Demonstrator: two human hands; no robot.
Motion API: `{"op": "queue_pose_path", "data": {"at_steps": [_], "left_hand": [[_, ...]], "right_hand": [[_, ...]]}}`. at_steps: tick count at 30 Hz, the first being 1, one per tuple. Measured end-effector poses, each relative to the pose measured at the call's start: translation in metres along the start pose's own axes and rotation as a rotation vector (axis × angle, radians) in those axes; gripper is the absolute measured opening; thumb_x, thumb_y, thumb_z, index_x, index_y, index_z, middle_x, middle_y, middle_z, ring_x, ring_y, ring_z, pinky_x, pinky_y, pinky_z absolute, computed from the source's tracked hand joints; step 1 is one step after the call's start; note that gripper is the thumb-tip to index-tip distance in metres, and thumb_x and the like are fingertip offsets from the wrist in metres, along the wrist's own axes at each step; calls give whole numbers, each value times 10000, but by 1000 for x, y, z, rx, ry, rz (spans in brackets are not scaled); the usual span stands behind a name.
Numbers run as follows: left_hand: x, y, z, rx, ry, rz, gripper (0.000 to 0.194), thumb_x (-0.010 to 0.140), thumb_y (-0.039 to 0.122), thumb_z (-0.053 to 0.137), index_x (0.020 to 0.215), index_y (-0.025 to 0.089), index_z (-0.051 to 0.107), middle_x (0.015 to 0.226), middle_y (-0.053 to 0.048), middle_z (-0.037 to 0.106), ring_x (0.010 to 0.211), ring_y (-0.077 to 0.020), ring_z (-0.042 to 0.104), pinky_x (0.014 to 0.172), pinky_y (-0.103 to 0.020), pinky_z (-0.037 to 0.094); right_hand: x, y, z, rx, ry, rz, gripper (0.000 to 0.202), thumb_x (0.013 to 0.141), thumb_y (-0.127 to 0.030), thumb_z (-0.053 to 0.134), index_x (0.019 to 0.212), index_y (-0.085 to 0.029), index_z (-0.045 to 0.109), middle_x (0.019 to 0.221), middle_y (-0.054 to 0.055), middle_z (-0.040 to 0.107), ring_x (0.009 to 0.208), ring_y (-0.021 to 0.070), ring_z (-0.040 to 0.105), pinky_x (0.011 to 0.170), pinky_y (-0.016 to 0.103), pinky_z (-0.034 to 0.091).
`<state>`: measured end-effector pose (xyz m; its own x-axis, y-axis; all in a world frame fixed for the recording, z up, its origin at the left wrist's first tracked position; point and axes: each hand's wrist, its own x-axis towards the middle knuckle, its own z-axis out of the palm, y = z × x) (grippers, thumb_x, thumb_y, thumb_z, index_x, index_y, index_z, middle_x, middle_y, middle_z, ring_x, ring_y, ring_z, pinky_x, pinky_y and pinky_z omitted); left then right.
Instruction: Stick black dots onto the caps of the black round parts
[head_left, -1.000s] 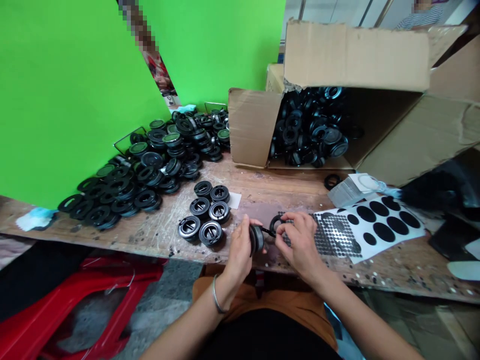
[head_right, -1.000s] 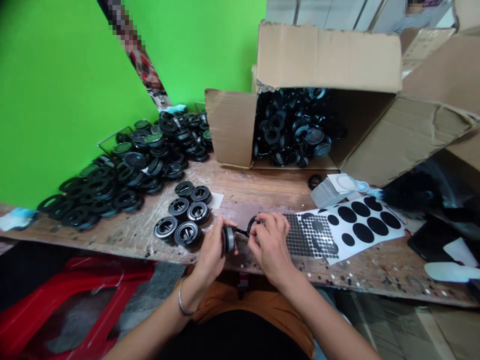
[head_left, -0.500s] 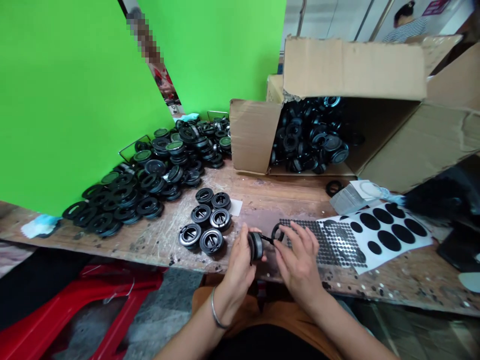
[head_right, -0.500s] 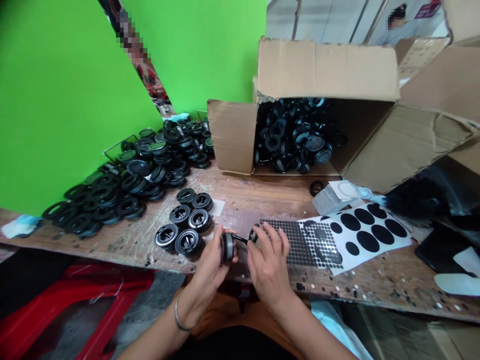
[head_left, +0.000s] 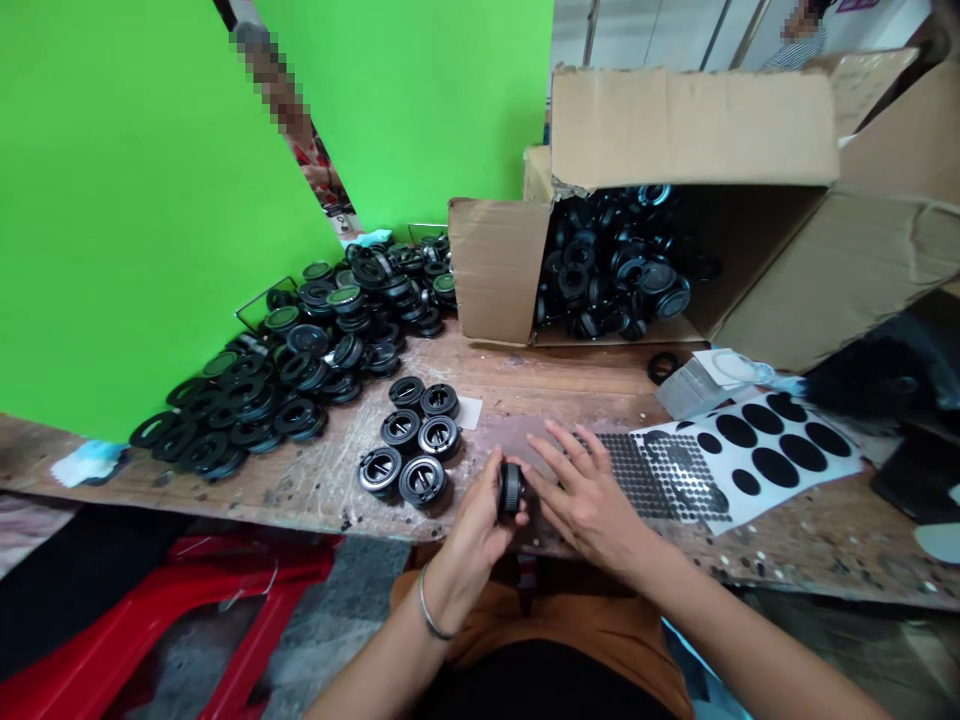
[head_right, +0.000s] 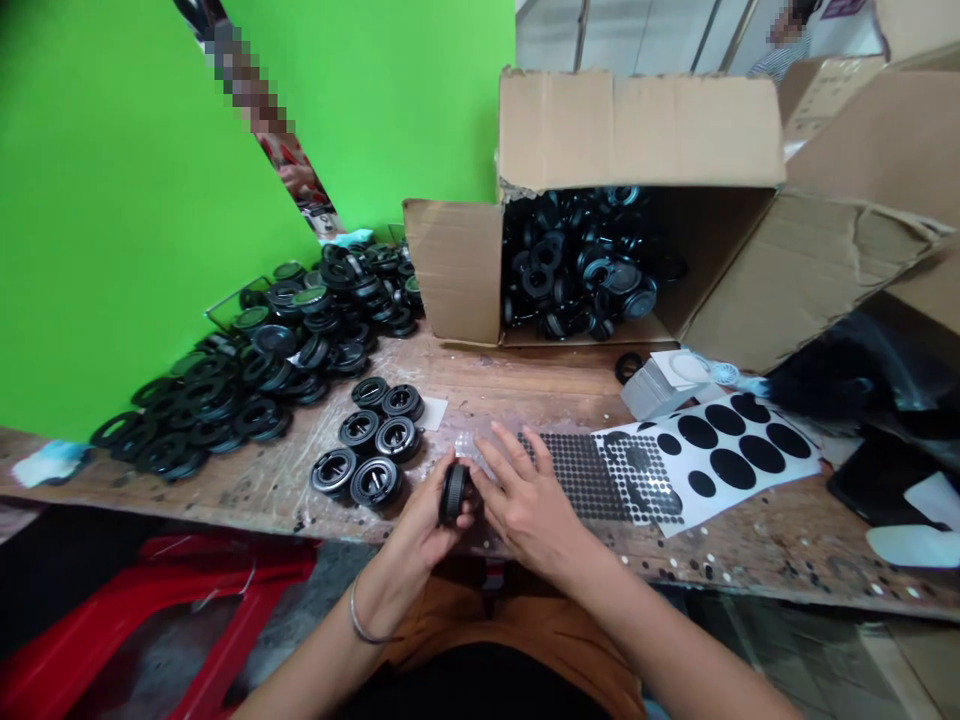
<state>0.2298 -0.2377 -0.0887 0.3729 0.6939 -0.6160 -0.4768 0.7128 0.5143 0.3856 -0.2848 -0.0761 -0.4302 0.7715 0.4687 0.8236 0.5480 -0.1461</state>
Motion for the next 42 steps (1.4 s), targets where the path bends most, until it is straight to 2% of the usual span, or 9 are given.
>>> {"op": "queue_pose_path", "data": {"at_steps": [4, 8, 12, 15, 18, 24, 33, 37, 42], "left_hand": [[-3, 18, -2, -73, -51, -127, 334, 956, 432, 478, 802, 144, 551, 561, 9, 511, 405, -55, 446, 353, -124, 329], [-9, 27, 3, -60, -136, -213, 443, 988, 468, 363, 832, 122, 592, 624, -24, 532, 442, -67, 465, 373, -137, 360], [-15, 16, 8, 164, -197, 231, 481, 897, 603, 484, 1083, 189, 645, 939, -77, 647, 749, -159, 619, 605, -241, 520], [-18, 8, 5, 295, -332, 595, 534, 845, 667, 512, 853, 164, 688, 839, -63, 641, 805, -162, 589, 769, -256, 492], [-17, 7, -1, 353, -307, 636, 598, 890, 669, 414, 623, 167, 599, 583, -21, 532, 608, -135, 532, 653, -249, 468], [-2, 5, -11, 281, 50, 589, 559, 893, 654, 414, 634, 178, 551, 521, 9, 517, 432, -116, 506, 421, -214, 412], [20, -5, -19, 274, 171, 631, 557, 842, 686, 481, 645, 171, 559, 522, 24, 499, 430, -97, 492, 404, -186, 407], [23, -5, -19, 267, 197, 622, 565, 830, 702, 480, 650, 172, 561, 513, 27, 505, 417, -93, 477, 411, -191, 411], [15, -3, -11, 227, 189, 593, 548, 831, 692, 485, 653, 177, 548, 504, 29, 506, 427, -100, 479, 419, -195, 406]], "right_hand": [[-5, 14, -2, 294, 42, 180, 323, 945, -264, 512, 1265, -255, 557, 1446, 135, 437, 1351, 310, 389, 1052, 532, 377], [3, 26, -7, 840, 17, 574, 229, 911, -398, 577, 1071, -237, 545, 919, 36, 618, 745, 157, 607, 626, 284, 527], [17, 21, -13, 1432, -35, 936, 369, 878, -550, 569, 775, -228, 421, 564, -92, 398, 369, 46, 298, 323, 156, 220], [19, 11, -15, 1667, -94, 1062, 440, 847, -594, 580, 725, -226, 372, 525, -111, 312, 343, 30, 226, 320, 151, 116], [7, 8, -11, 1442, -132, 1063, 349, 900, -564, 493, 856, -218, 476, 613, -62, 442, 393, 74, 378, 339, 178, 230], [-31, 20, 7, 439, -312, 492, 173, 893, -158, 471, 791, -177, 608, 830, 67, 592, 798, 198, 571, 739, 335, 465], [-20, 11, 14, 139, -535, 378, 125, 835, -77, 520, 832, -155, 618, 909, 80, 599, 870, 221, 578, 774, 324, 478], [-29, 6, 19, 27, -434, 350, 124, 807, -52, 518, 816, -150, 592, 890, 96, 591, 868, 244, 562, 740, 345, 486], [-31, -9, 8, 171, -20, 317, 136, 841, -59, 500, 799, -182, 540, 862, 67, 555, 867, 222, 519, 782, 368, 467]]}}
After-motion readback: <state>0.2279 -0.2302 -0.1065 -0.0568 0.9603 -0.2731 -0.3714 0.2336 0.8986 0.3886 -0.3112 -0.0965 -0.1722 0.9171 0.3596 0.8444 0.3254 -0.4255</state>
